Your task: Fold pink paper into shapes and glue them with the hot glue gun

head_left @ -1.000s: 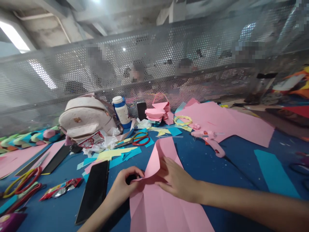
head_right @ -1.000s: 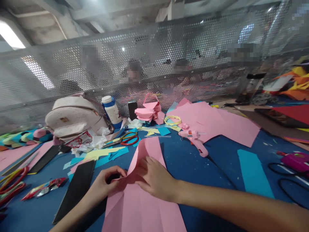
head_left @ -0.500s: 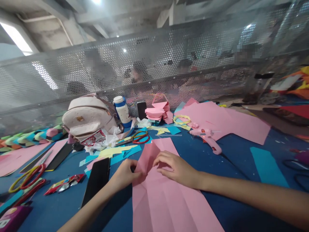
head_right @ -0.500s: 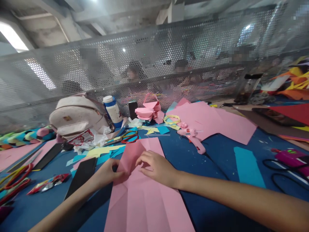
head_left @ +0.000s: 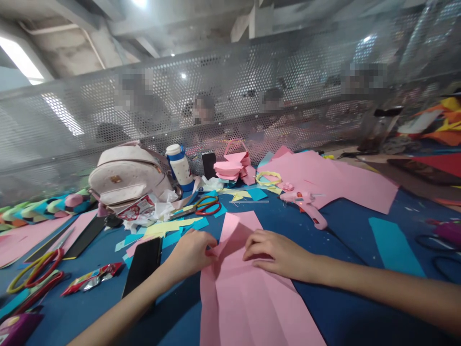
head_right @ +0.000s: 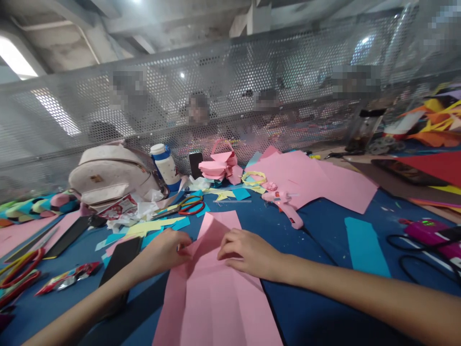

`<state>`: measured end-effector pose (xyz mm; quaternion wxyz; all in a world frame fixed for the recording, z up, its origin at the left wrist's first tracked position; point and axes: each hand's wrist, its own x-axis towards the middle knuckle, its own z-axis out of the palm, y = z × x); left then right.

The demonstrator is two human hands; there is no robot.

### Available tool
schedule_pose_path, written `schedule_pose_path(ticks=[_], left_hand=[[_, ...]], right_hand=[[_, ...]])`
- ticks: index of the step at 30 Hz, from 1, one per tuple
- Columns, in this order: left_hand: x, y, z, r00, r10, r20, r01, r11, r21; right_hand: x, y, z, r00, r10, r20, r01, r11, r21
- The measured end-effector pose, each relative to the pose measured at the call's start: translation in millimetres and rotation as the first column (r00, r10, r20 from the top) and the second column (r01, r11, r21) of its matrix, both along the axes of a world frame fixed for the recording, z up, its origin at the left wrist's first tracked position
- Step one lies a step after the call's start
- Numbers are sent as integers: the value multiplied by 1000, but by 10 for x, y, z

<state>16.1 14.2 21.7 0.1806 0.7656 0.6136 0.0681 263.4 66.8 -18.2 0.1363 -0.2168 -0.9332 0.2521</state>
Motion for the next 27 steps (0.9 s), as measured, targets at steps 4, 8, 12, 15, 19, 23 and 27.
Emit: schedule_pose_path(ticks=[4, 8, 12, 15, 19, 23, 27], left_hand=[[59, 70, -43, 999, -48, 14, 48, 998, -38], [95, 104, -62, 996, -85, 8, 85, 994, -75], [104, 98, -32, 997, -76, -13, 75, 995, -67], [70, 88, -28, 998, -50, -24, 48, 997, -58], [4, 89, -61, 999, -3, -49, 0, 998, -59], [-21, 68, -79, 995, 57, -81, -63, 996, -65], [7, -2, -38, 987, 109, -118, -114, 993, -37]], right_hand=[[30, -15, -11, 1000, 15, 0, -15, 1000, 0], [-4, 20, 51, 997, -72, 30, 73, 997, -26], [-101, 117, 126, 983, -173, -53, 163, 973, -166], [-200, 212, 118, 972, -232, -50, 212, 944, -254], [-374, 310, 52, 964, -256, -67, 208, 891, -404], [-562, 333, 2, 965, -241, -103, 144, 815, -561], [-689, 302, -27, 971, -226, -73, 133, 773, -620]])
